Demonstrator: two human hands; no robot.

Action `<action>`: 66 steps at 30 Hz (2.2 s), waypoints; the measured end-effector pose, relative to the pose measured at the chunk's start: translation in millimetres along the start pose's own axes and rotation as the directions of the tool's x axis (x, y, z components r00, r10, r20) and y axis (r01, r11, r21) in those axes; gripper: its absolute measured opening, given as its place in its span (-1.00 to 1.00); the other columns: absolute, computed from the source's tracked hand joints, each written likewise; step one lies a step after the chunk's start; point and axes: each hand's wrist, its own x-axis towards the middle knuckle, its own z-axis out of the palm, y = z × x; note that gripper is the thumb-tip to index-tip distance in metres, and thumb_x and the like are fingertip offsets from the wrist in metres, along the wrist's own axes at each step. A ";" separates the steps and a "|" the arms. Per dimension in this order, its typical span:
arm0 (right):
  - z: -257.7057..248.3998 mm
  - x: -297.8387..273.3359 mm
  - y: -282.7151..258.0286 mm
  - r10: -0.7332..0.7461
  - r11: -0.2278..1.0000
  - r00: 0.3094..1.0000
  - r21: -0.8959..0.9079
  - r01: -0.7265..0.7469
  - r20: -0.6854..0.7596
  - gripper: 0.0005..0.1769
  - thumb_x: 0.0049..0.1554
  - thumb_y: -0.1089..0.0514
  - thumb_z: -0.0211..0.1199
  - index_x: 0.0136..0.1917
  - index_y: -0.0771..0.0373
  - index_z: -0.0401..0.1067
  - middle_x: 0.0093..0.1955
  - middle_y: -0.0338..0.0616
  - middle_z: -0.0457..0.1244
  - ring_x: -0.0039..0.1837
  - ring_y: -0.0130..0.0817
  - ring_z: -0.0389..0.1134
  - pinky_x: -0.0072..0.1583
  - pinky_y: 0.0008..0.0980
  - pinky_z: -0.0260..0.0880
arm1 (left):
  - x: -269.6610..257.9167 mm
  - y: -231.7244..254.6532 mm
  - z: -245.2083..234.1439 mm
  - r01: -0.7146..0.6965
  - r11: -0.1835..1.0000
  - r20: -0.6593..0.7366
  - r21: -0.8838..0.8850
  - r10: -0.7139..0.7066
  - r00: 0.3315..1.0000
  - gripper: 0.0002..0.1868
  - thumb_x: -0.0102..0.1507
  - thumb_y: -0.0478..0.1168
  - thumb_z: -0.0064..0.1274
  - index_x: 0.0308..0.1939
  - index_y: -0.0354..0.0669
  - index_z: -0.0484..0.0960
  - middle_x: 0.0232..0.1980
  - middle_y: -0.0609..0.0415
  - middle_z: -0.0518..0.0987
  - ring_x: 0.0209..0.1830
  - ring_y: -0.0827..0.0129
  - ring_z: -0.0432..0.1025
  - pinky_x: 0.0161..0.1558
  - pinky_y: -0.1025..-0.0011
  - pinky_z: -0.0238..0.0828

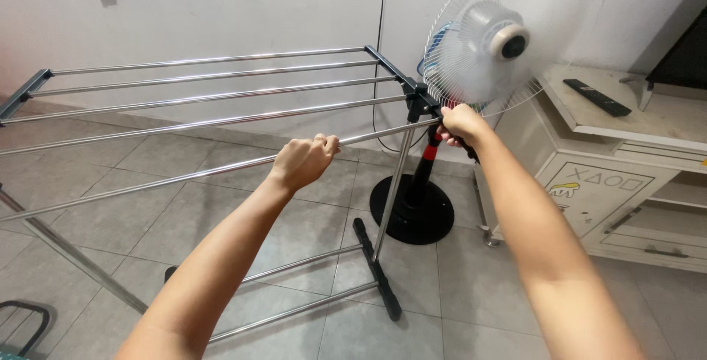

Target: The person folds an ironing board and lays it on the floor, then takes apart a metal clothes drying rack, pulling the horizontal rods out of the frame and stacking the rods on the floor while working around the standing fan.

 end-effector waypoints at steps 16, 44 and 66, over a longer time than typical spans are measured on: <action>14.9 -43.3 -20.1 -0.076 0.966 0.976 -0.259 0.020 -0.206 -0.33 0.38 -0.16 -0.11 -0.31 0.39 0.40 -0.41 -0.07 0.25 -0.45 -0.29 0.21 -0.27 -0.19 0.28 | 16.4 -26.4 -2.9 0.248 0.707 0.295 -0.662 -0.059 0.954 -0.65 0.44 -0.04 -0.08 -0.11 -0.28 0.62 -0.26 -0.23 0.65 -0.33 0.02 0.54 -0.31 0.21 0.50; 26.2 -52.4 -29.0 -0.147 0.879 0.936 -0.477 -0.025 -0.319 -0.40 0.36 -0.20 -0.13 0.14 0.29 0.54 0.23 0.22 0.35 0.28 0.17 0.38 0.27 0.07 0.34 | 42.7 -42.3 34.2 0.678 0.124 0.689 -0.724 0.109 0.716 -0.53 0.48 0.06 -0.14 -0.02 -0.09 0.85 -0.46 0.18 0.47 -0.58 0.48 0.22 -0.53 0.40 0.12; 28.6 -62.6 -39.5 -0.063 0.886 0.955 -0.457 -0.081 -0.291 -0.38 0.37 -0.19 -0.19 0.24 0.29 0.51 0.29 0.18 0.34 0.33 0.11 0.37 0.34 0.03 0.31 | 27.5 -22.1 23.4 0.413 0.584 0.373 -0.699 -0.195 0.907 -0.82 0.24 -0.23 0.03 -0.15 -0.15 0.70 -0.26 -0.13 0.66 -0.30 -0.01 0.58 -0.27 0.04 0.51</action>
